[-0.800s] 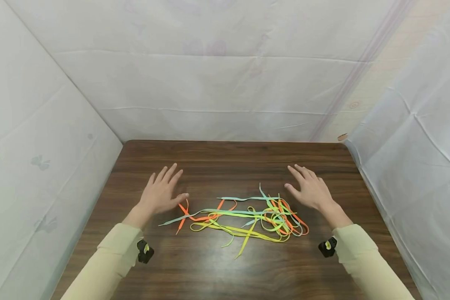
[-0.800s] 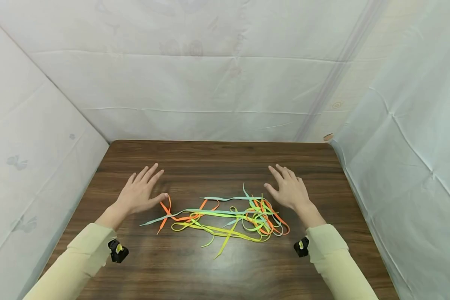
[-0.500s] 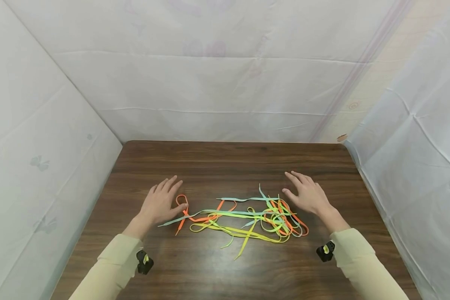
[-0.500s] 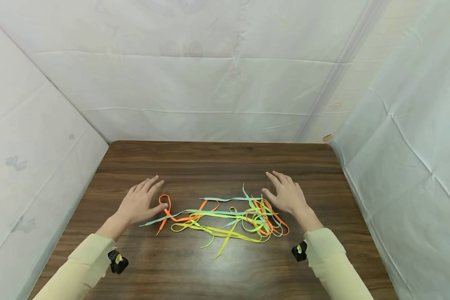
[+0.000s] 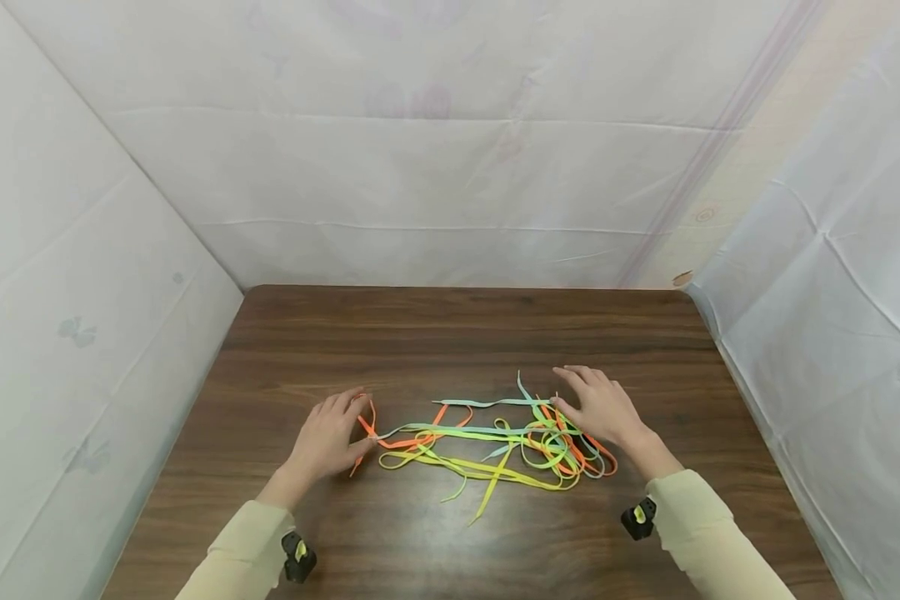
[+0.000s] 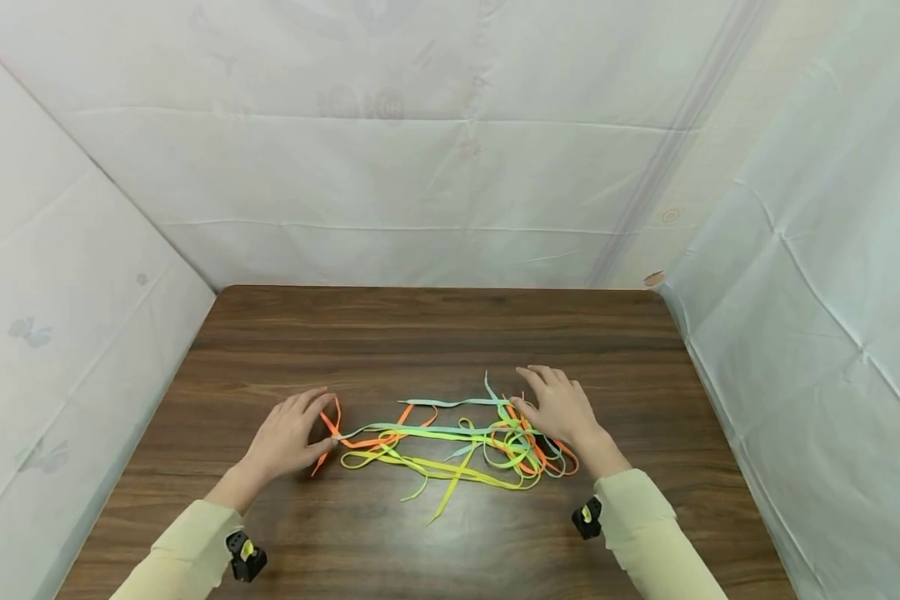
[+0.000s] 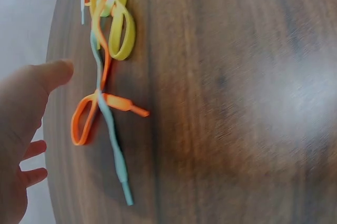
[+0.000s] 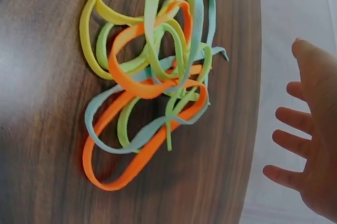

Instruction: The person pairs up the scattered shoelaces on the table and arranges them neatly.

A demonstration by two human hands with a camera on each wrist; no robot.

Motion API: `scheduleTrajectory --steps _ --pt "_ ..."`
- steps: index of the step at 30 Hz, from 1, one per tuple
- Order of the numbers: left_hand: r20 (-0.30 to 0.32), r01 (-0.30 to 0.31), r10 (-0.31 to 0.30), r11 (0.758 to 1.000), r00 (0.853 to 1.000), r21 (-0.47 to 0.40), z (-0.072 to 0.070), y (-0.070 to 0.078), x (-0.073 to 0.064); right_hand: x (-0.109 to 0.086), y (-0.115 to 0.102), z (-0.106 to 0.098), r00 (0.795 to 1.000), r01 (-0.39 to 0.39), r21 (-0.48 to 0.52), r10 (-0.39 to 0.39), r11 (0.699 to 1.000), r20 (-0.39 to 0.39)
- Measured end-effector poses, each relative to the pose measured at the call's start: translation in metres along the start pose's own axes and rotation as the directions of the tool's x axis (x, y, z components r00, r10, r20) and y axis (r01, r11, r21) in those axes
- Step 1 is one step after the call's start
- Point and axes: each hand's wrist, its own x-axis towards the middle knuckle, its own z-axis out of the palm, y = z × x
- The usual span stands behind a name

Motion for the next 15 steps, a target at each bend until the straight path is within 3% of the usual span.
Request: scheduleTrajectory --steps 7,15 --pt "-0.026 0.013 -0.013 1.0 1.0 0.005 0.012 0.007 -0.009 -0.002 -0.008 0.005 0.999 0.046 0.027 -0.045 0.999 -0.019" --pt "-0.126 0.003 0.005 0.998 0.992 0.064 0.026 0.01 -0.018 -0.003 -0.011 0.02 0.997 0.071 0.036 -0.071 0.997 -0.023"
